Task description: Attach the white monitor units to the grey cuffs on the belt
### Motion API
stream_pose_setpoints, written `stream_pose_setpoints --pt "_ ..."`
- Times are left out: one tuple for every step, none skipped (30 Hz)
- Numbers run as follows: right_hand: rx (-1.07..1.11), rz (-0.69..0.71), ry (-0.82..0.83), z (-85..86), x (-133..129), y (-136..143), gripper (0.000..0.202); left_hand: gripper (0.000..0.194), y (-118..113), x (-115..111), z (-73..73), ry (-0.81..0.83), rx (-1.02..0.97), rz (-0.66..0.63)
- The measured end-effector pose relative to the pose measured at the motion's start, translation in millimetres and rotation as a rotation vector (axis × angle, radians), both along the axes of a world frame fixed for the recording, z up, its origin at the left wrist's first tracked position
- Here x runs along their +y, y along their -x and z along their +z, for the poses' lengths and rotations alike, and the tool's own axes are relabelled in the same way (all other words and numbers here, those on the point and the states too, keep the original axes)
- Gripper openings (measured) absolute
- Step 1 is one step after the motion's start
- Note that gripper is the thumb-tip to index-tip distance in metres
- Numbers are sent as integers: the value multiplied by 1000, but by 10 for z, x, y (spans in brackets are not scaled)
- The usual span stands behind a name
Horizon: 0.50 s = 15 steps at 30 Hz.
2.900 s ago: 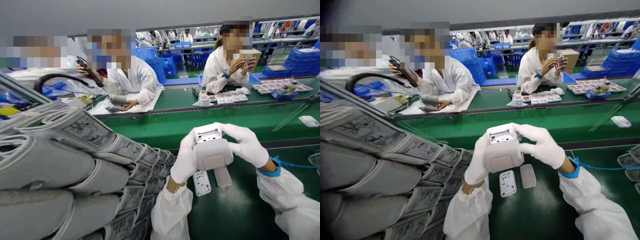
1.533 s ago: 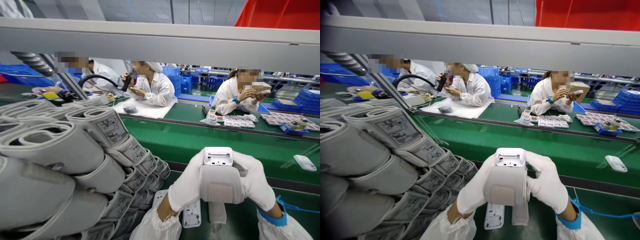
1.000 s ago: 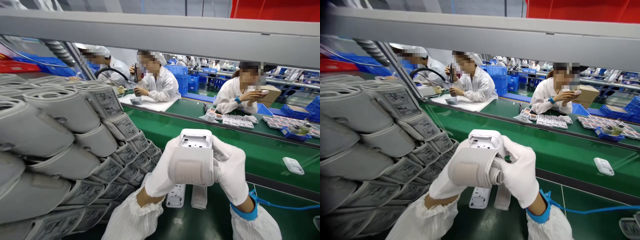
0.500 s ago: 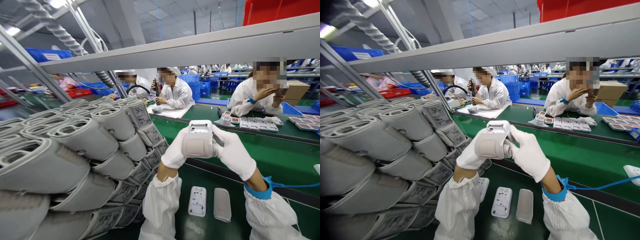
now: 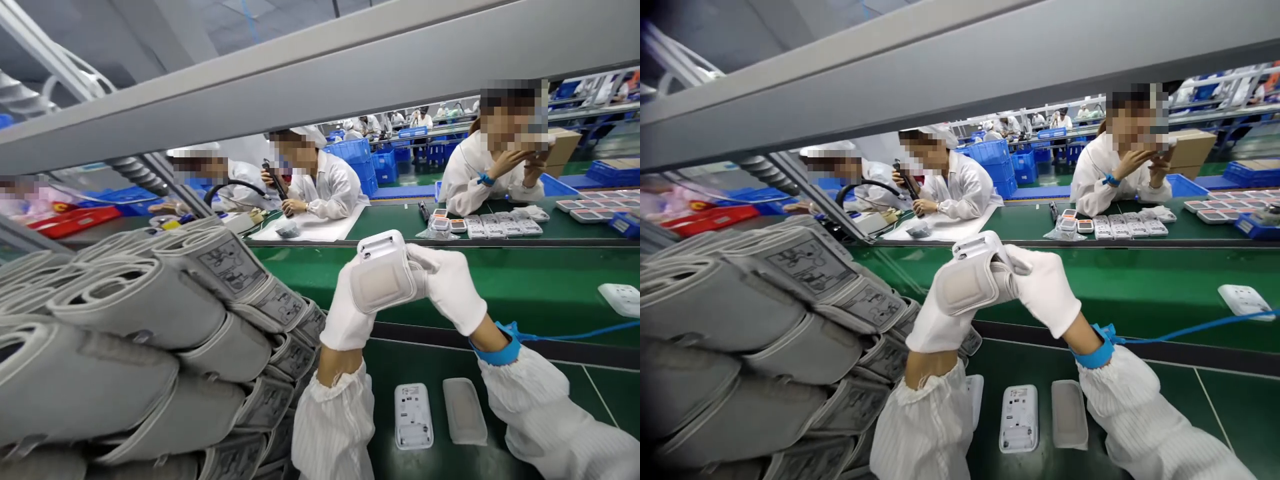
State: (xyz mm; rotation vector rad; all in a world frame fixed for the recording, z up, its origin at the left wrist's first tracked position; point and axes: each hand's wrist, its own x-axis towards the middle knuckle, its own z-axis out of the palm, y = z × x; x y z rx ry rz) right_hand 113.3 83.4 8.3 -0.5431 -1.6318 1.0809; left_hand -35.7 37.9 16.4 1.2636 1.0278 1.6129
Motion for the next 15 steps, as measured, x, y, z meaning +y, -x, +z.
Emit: stream_pose_setpoints --pt "-29 -5 -9 -25 52 -10 33 37 19 13 -21 3 11 2" --pt "-84 6 -15 -44 105 -39 31 39 35 32 -42 12 28 26" --pt "-158 33 -3 -55 155 -86 32 40 44 54 -63 23 51 60" --pt "-236 63 31 -56 195 -148 34 42 43 77 -84 24 79 92" --pt "-303 93 79 -49 219 -219 39 45 29 99 -107 17 119 110" --pt "-349 118 134 -33 227 -289 45 47 2 118 -131 8 166 123" --pt "-374 135 180 -14 219 -349 52 48 -37 134 -158 2 216 134" --pt "-391 136 195 5 199 -392 59 48 -83 149 -188 2 263 147" --pt "-415 116 172 18 174 -413 64 50 -132 165 -221 4 306 158" --pt "-450 81 126 19 155 -412 68 54 -181 183 -258 8 339 167" --pt "-496 35 80 5 149 -395 68 60 -225 205 -297 11 361 172" --pt "-549 -23 48 -25 165 -371 64 65 -259 233 -340 15 375 174" --pt "-601 -79 33 -70 207 -348 57 67 -283 266 -384 25 387 169" --pt "-644 -125 40 -128 275 -337 50 66 -294 302 -429 43 395 161" --pt "-676 -161 62 -194 366 -342 44 63 -292 340 -473 70 401 145"
